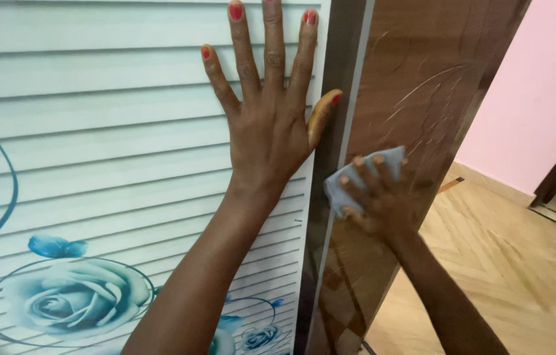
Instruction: The person cleans a door by wiping its decorated panel and frame with a cloth.
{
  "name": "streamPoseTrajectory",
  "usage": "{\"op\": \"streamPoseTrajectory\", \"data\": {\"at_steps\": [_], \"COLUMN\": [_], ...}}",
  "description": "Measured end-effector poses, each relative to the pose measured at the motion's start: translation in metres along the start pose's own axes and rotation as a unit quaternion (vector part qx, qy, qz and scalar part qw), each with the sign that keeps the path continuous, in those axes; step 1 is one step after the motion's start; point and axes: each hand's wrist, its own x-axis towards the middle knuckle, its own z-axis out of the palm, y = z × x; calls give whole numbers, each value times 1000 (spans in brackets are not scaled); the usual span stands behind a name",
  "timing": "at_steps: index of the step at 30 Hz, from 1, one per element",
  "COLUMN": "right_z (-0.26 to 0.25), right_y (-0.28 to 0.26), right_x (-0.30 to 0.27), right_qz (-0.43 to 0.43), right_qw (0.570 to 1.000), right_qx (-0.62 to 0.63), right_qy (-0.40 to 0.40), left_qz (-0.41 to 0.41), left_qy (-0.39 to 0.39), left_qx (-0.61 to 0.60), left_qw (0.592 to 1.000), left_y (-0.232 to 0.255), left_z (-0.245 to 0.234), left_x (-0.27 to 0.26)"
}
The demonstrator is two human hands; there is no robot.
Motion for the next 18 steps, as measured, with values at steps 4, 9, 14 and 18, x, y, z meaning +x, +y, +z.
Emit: {"op": "streamPoseTrajectory", "data": {"at_steps": [4, 9, 14, 18], "right_z": [-12, -47, -50, -42], "right_y": [95, 181, 151, 64], "right_x": [34, 114, 116, 91], "right_qz": [104, 227, 253, 229], "right_qw": [989, 958, 947, 962], "right_qx": [31, 54, 60, 16], "right_qy": [100, 169, 189, 147], "left_qz": [14, 22, 17, 13], "left_qy": [21, 42, 23, 19], "left_qx": [3, 8, -4, -8], "left_qw": [1000, 999, 1000, 1000], "left_y": [-1, -1, 0, 1], "left_z": [6, 5, 0, -2], "left_x": [-5, -4, -5, -5]}}
